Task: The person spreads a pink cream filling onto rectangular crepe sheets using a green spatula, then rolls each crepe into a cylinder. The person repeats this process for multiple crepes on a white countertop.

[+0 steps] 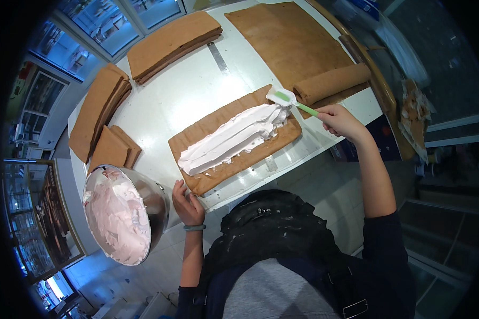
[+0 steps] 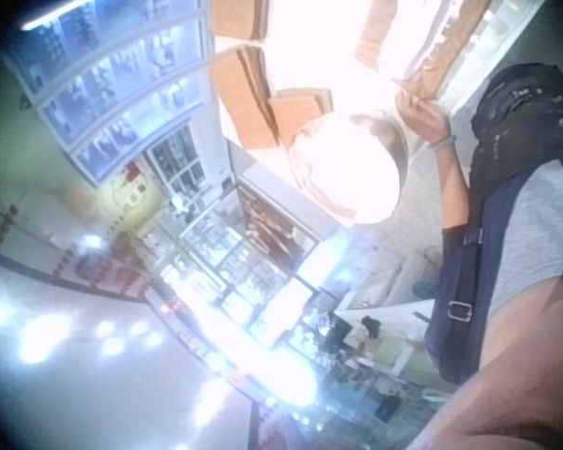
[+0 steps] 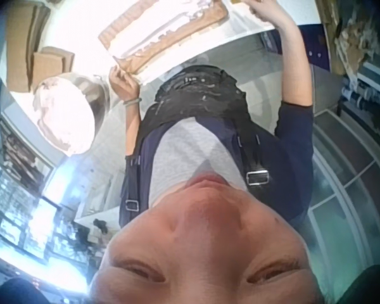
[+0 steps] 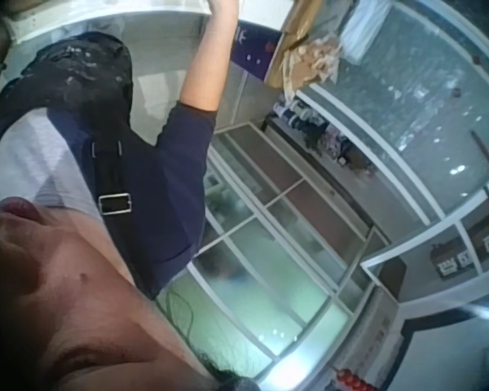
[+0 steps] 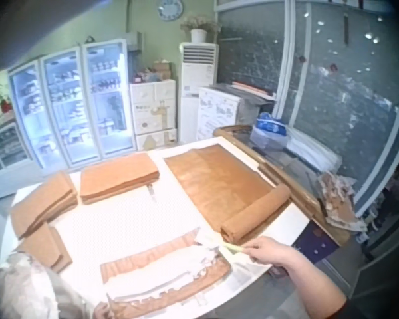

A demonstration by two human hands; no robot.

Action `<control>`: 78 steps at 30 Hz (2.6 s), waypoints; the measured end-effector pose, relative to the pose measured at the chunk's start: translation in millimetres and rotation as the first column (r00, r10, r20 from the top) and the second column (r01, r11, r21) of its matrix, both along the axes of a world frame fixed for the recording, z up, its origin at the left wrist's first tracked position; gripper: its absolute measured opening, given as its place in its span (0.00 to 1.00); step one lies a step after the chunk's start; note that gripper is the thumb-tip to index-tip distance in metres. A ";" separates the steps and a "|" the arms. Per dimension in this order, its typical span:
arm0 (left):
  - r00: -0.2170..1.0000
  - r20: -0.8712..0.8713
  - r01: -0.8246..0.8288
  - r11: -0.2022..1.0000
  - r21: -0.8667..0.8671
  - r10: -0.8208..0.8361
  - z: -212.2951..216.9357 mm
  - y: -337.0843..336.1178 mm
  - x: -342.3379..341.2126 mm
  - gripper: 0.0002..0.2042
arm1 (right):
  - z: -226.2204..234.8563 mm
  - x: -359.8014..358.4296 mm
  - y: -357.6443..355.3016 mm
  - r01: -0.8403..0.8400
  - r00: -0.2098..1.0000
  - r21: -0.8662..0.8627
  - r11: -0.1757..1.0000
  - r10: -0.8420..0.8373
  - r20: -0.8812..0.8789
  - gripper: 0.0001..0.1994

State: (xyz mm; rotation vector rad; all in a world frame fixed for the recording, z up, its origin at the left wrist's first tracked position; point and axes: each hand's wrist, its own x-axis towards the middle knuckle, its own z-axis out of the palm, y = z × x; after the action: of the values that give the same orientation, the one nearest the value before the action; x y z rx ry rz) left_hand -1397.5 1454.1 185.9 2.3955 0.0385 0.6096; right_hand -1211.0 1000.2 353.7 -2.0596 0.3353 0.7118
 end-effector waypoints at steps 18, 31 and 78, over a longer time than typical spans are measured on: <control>0.998 -0.046 -0.040 0.999 0.034 0.042 -1.0 3.6 -4.2 0.23 | 76.6 -51.5 277.3 -0.810 0.573 0.353 0.469 0.762 0.302 0.17; 0.993 0.113 0.009 0.999 0.040 -0.013 -6.2 2.7 3.0 0.16 | 25.9 -101.8 236.4 -0.850 0.526 0.276 0.449 0.690 0.498 0.17; 0.997 0.056 -0.065 0.995 0.076 0.060 -7.9 4.0 -6.1 0.11 | -8.6 -112.2 39.7 -0.100 0.812 -0.562 0.821 0.393 0.431 0.13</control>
State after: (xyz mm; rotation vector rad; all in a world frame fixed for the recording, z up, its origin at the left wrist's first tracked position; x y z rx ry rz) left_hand -1403.6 1458.1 178.0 2.4592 0.0680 0.7166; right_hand -1323.2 1040.0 345.1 -2.7553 -0.1004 0.1650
